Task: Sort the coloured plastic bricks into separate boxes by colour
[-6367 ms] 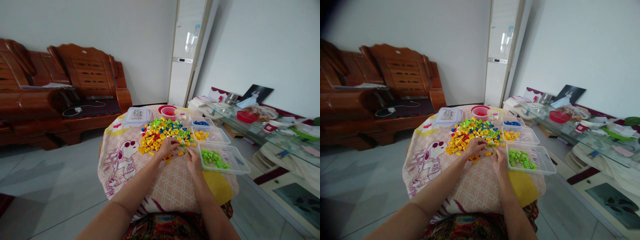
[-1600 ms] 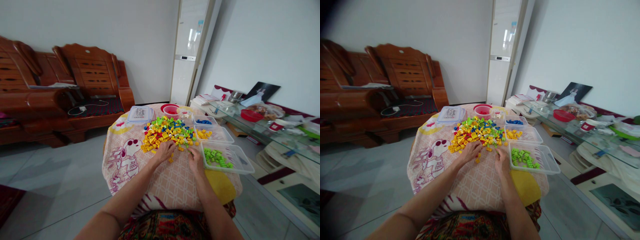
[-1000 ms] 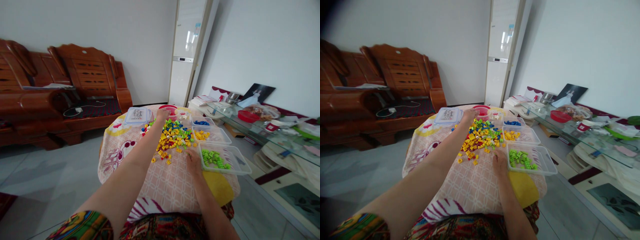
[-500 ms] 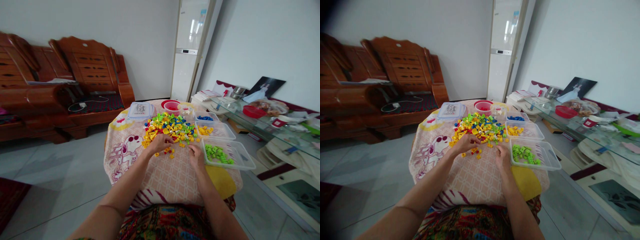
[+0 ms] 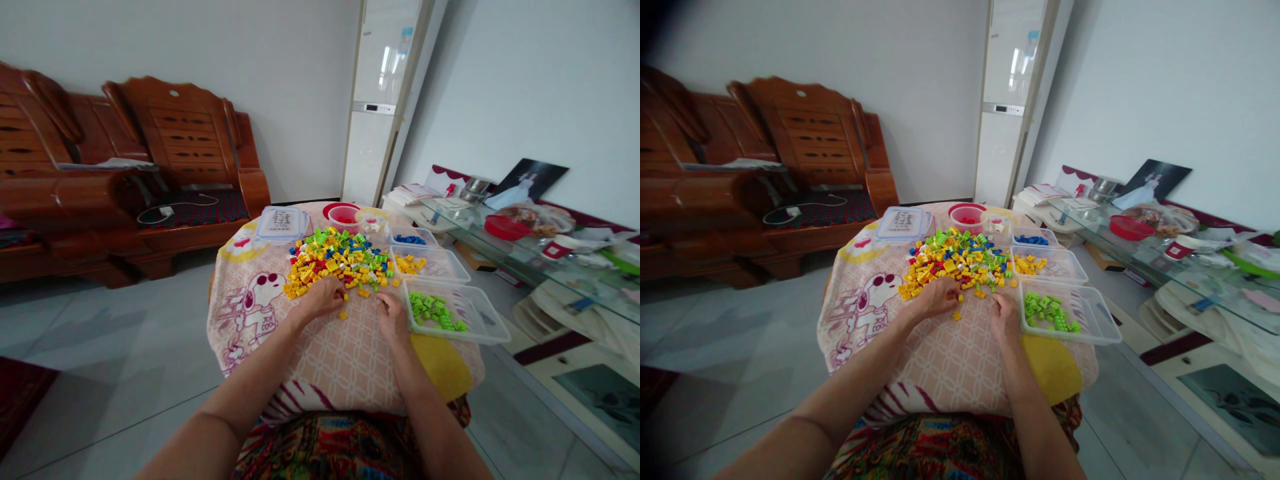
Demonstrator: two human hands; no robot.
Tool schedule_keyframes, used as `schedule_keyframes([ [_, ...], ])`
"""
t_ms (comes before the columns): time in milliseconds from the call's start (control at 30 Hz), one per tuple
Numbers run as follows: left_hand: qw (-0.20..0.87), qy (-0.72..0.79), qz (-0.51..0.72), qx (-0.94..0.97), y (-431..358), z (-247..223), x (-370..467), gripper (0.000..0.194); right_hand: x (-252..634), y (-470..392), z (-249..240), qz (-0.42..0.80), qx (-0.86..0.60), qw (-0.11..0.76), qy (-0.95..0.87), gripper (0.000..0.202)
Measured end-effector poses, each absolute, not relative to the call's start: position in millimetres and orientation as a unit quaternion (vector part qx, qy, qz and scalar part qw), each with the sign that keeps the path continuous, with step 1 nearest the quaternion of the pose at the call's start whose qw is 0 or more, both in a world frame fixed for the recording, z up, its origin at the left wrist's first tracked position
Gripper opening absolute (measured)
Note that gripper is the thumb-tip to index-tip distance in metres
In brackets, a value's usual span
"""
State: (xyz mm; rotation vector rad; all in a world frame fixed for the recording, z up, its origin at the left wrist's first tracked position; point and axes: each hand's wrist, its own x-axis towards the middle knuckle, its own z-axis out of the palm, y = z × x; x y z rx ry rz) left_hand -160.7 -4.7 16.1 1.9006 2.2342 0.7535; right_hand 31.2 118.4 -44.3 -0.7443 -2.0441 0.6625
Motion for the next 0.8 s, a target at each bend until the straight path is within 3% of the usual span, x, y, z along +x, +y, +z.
schedule_keyframes([
  [367,0.167,0.707,0.46,0.511,-10.6,22.5,-167.8,0.014,31.6,119.1,-47.5,0.269,-0.293,0.431,-0.81,0.03],
  [567,0.304,0.697,0.506,0.408,1.3,18.5,-181.1,0.013,31.0,120.1,-50.0,0.262,-0.29,0.431,-0.813,0.031],
  [800,0.266,0.602,0.703,0.27,101.4,74.7,-222.4,0.008,31.1,120.6,-51.3,0.256,-0.287,0.428,-0.817,0.032],
])
